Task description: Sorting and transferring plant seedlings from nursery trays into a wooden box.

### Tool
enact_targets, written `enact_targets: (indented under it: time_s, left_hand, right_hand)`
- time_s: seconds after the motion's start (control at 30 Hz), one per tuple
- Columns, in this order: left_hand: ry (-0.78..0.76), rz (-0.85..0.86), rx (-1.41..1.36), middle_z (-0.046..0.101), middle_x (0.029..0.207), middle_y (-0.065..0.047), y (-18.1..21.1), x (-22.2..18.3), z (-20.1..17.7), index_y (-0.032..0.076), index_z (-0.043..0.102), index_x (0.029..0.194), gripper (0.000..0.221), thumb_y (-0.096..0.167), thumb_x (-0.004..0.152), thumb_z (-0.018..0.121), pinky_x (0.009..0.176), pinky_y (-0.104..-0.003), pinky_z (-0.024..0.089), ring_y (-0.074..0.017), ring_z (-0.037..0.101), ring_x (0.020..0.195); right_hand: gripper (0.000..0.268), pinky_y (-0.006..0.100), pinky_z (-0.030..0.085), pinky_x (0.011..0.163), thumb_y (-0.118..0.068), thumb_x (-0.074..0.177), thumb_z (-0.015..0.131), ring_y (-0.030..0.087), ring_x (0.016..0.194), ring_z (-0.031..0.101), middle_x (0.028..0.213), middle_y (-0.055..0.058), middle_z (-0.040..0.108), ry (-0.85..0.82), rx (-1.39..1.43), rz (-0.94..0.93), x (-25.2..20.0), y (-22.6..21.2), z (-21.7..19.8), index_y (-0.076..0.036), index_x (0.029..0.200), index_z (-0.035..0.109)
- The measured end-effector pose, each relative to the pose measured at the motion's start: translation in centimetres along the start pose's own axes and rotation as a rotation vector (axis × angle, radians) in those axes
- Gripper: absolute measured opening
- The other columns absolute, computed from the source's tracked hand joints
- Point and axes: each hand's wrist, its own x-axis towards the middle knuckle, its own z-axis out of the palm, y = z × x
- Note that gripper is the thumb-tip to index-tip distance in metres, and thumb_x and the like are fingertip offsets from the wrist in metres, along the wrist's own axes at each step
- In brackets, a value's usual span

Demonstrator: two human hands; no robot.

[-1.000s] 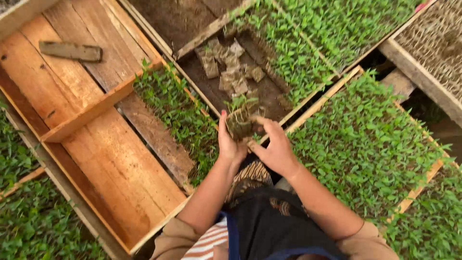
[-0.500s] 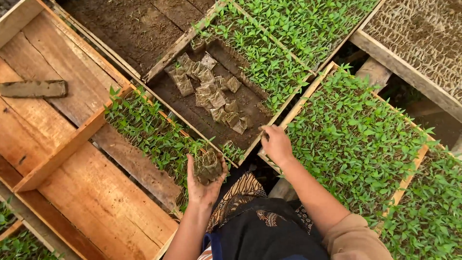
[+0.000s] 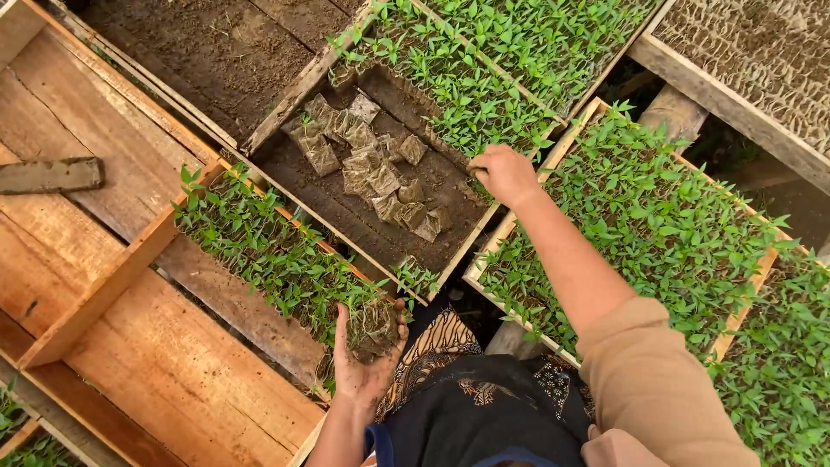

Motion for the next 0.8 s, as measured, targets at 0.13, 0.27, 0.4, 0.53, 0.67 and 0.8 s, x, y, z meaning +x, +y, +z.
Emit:
enact_targets:
  time_s: [0.13,0.27,0.4,0.53,0.67,0.8]
  left_hand:
    - [-0.084,-0.001,0.045,0.062,0.115,-0.021,0.3,0.4,-0.9,0.001,0.054,0.124,0.071,0.059,0.083,0.060,0.089,-0.036,0.054,-0.0261,0.062,0.093]
    - [-0.034,0.016,-0.007,0.061,0.113,-0.021,0.6,0.0,-0.9,-0.001,0.053,0.125,0.071,0.055,0.083,0.062,0.090,-0.035,0.052,-0.0271,0.060,0.096]
    - [0.024,0.039,0.032,0.061,0.112,-0.020,1.0,-0.2,-1.3,0.002,0.053,0.123,0.067,0.056,0.082,0.061,0.086,-0.035,0.052,-0.0277,0.059,0.095]
    - [0.052,0.033,0.003,0.060,0.113,-0.019,1.3,-0.3,-1.6,0.003,0.054,0.125,0.069,0.055,0.081,0.063,0.090,-0.035,0.051,-0.0257,0.058,0.097]
    - [0.065,0.008,-0.029,0.060,0.112,-0.020,1.2,-0.1,-1.3,0.001,0.053,0.124,0.069,0.052,0.080,0.065,0.087,-0.034,0.052,-0.0267,0.059,0.095]
    - [0.034,0.048,-0.027,0.061,0.111,-0.023,0.8,0.0,-1.5,-0.002,0.056,0.123,0.063,0.048,0.085,0.062,0.079,-0.035,0.054,-0.0301,0.060,0.091]
  right_hand:
    - [0.040,0.043,0.060,0.069,0.007,0.087,0.053,0.028,0.098,0.067,0.120,0.003,0.065,-0.347,-0.319,-0.011,4.2,-0.3,1.5,-0.017,0.111,0.073]
    - [0.033,0.034,0.052,0.043,0.012,0.084,0.056,0.021,0.055,0.058,0.112,0.003,0.064,-0.413,-0.585,-0.133,4.5,-1.7,1.1,-0.013,0.096,0.073]
    - [0.045,0.035,0.059,0.045,0.008,0.087,0.059,0.021,0.069,0.072,0.123,0.002,0.063,-0.334,-0.477,-0.114,3.2,-2.8,-0.6,-0.022,0.119,0.068]
    - [0.054,0.039,0.060,0.057,0.014,0.084,0.051,0.021,0.087,0.067,0.092,-0.001,0.057,-0.299,-0.342,-0.122,0.6,-6.3,-4.3,-0.022,0.120,0.069]
    - [0.014,0.026,0.066,0.058,-0.016,0.086,0.071,0.015,0.079,0.065,0.103,0.005,0.062,-0.490,-0.428,-0.168,-2.2,-10.7,-4.0,-0.014,0.101,0.072]
    - [0.020,0.027,0.066,0.056,0.001,0.088,0.062,0.020,0.081,0.070,0.112,0.015,0.066,-0.552,-0.452,-0.309,-3.2,-10.5,1.1,-0.013,0.098,0.072]
